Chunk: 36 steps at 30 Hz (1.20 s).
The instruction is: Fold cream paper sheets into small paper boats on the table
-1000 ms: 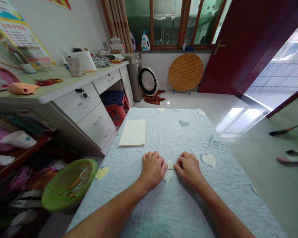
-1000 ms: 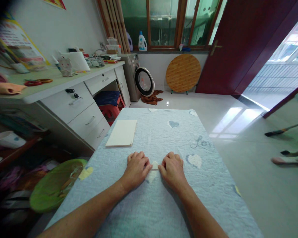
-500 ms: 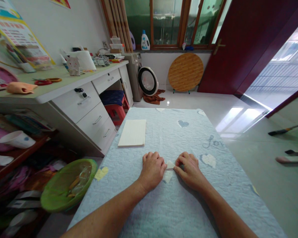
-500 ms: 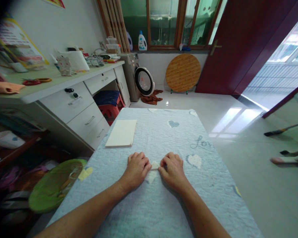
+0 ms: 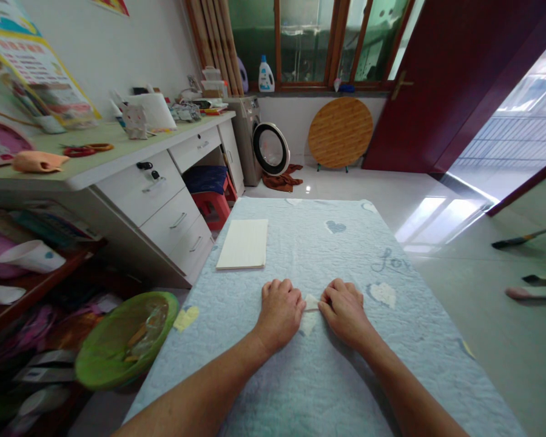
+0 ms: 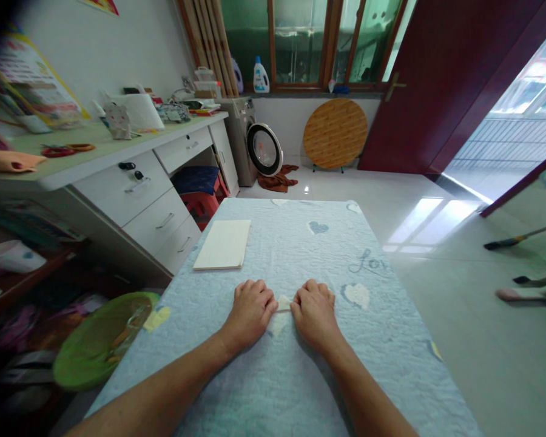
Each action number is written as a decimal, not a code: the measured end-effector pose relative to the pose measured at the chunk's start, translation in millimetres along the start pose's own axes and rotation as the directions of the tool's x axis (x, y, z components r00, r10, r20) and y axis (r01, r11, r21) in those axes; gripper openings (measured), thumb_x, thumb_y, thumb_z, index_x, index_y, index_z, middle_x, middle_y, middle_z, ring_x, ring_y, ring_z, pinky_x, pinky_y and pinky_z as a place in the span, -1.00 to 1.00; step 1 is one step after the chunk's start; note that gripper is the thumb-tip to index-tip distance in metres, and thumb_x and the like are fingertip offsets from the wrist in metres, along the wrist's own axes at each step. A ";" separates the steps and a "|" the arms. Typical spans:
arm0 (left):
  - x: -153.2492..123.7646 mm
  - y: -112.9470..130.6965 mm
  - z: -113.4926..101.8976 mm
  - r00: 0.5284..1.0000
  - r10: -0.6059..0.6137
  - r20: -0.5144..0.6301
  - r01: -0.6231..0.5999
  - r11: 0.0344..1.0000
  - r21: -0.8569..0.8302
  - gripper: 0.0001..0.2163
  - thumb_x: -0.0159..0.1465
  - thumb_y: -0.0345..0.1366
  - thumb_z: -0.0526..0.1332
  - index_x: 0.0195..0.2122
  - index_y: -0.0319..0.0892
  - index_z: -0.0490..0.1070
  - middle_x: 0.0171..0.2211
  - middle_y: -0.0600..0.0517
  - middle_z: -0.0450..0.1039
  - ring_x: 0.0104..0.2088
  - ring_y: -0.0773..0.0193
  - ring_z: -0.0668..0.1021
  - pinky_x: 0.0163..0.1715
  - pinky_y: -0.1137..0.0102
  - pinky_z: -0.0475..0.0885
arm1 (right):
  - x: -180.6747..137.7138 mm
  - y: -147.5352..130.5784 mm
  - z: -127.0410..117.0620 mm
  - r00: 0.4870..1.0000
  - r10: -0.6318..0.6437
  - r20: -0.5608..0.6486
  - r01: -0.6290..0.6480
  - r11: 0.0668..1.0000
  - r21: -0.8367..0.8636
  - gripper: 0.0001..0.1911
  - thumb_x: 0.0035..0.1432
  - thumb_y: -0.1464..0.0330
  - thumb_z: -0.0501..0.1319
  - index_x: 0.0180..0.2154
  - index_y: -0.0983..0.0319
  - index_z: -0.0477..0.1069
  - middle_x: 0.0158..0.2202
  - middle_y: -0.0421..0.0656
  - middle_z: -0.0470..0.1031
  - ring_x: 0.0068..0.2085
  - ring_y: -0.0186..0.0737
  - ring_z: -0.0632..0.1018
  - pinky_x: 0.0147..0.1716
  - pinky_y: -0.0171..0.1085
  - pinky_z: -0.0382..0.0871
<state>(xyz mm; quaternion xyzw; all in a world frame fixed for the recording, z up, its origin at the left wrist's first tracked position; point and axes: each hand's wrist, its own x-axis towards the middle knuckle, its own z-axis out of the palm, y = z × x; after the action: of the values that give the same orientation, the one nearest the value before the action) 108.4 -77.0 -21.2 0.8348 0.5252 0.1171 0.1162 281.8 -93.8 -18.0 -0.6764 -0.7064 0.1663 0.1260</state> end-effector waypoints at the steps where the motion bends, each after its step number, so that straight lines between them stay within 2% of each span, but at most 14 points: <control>1: -0.3 0.5 -0.1 1.000 -0.003 -0.006 0.003 1.000 0.003 -0.83 0.36 -0.23 0.14 -0.30 -0.14 0.49 -0.22 -0.02 0.42 -0.12 0.09 0.38 -0.04 0.15 0.19 | 0.1 -0.7 -0.1 1.000 0.004 0.001 -0.004 1.000 -0.005 -0.84 0.21 0.36 0.17 -0.41 0.22 0.44 -0.22 -0.11 0.42 -0.12 -0.09 0.36 -0.13 -0.16 0.08; 7: -1.5 3.3 0.1 0.999 -0.012 -0.031 0.013 0.999 0.031 -0.83 0.35 -0.23 0.14 -0.29 -0.14 0.49 -0.23 -0.02 0.42 -0.13 0.08 0.38 -0.01 0.12 0.18 | -1.7 -5.8 1.6 0.999 0.008 -0.051 -0.011 0.998 -0.064 -0.81 0.23 0.38 0.12 -0.43 0.22 0.41 -0.23 -0.11 0.42 -0.14 -0.09 0.35 -0.14 -0.15 0.08; 12: -2.7 4.6 1.0 0.999 -0.019 -0.042 0.020 0.999 0.036 -0.84 0.35 -0.23 0.14 -0.29 -0.12 0.48 -0.22 -0.02 0.41 -0.12 0.08 0.38 0.01 0.11 0.16 | -5.2 -9.0 3.2 0.995 -0.018 -0.095 0.007 0.994 -0.111 -0.77 0.21 0.22 0.18 -0.43 0.20 0.38 -0.26 -0.11 0.38 -0.15 -0.07 0.35 -0.13 -0.14 0.10; 15: -3.1 4.6 0.5 0.999 -0.041 -0.033 0.042 0.999 0.026 -0.86 0.34 -0.22 0.16 -0.27 -0.12 0.47 -0.21 -0.03 0.39 -0.10 0.07 0.36 0.03 0.10 0.15 | -6.5 -10.0 2.7 0.995 -0.017 -0.103 0.004 0.992 -0.124 -0.78 0.21 0.20 0.19 -0.41 0.20 0.38 -0.25 -0.10 0.37 -0.14 -0.05 0.35 -0.13 -0.12 0.11; 20: -3.4 4.4 -2.8 0.995 -0.095 -0.007 0.095 0.995 0.010 -0.87 0.29 -0.18 0.22 -0.24 -0.10 0.44 -0.17 -0.03 0.34 -0.08 0.06 0.34 0.06 0.09 0.13 | -6.0 -10.0 1.9 0.995 -0.008 -0.096 -0.002 0.994 -0.111 -0.77 0.21 0.19 0.19 -0.41 0.19 0.38 -0.25 -0.09 0.35 -0.14 -0.04 0.35 -0.13 -0.09 0.12; 26: -1.7 0.4 -5.6 0.994 -0.102 0.029 0.103 0.995 -0.020 -0.87 0.27 -0.16 0.25 -0.26 -0.08 0.43 -0.17 0.00 0.31 -0.07 0.08 0.33 0.07 0.11 0.11 | -3.5 -6.0 3.2 0.997 0.013 -0.078 -0.019 0.996 -0.082 -0.77 0.19 0.18 0.21 -0.41 0.18 0.39 -0.24 -0.10 0.35 -0.14 -0.04 0.34 -0.14 -0.09 0.13; 30: -0.9 -4.5 -4.4 0.994 -0.095 0.059 0.097 0.995 -0.038 -0.88 0.26 -0.16 0.25 -0.28 -0.07 0.43 -0.16 0.01 0.31 -0.07 0.08 0.33 0.05 0.11 0.13 | -2.3 -0.5 2.2 0.999 0.013 -0.041 -0.014 0.999 -0.044 -0.84 0.20 0.25 0.19 -0.38 0.18 0.42 -0.21 -0.10 0.36 -0.12 -0.05 0.34 -0.13 -0.09 0.12; 36: -1.4 -4.7 -3.8 0.995 -0.092 0.043 0.094 0.995 -0.042 -0.88 0.26 -0.16 0.26 -0.29 -0.07 0.43 -0.17 0.01 0.32 -0.07 0.08 0.33 0.05 0.12 0.13 | -1.8 2.5 3.0 0.999 0.004 -0.033 -0.005 1.000 -0.028 -0.89 0.20 0.31 0.19 -0.36 0.16 0.44 -0.20 -0.12 0.37 -0.13 -0.07 0.34 -0.13 -0.11 0.10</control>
<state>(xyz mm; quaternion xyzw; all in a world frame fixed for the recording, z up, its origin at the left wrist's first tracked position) 102.7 -76.1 -19.1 0.8090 0.5582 0.1059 0.1508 283.0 -95.8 -21.7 -0.6821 -0.7051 0.1455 0.1278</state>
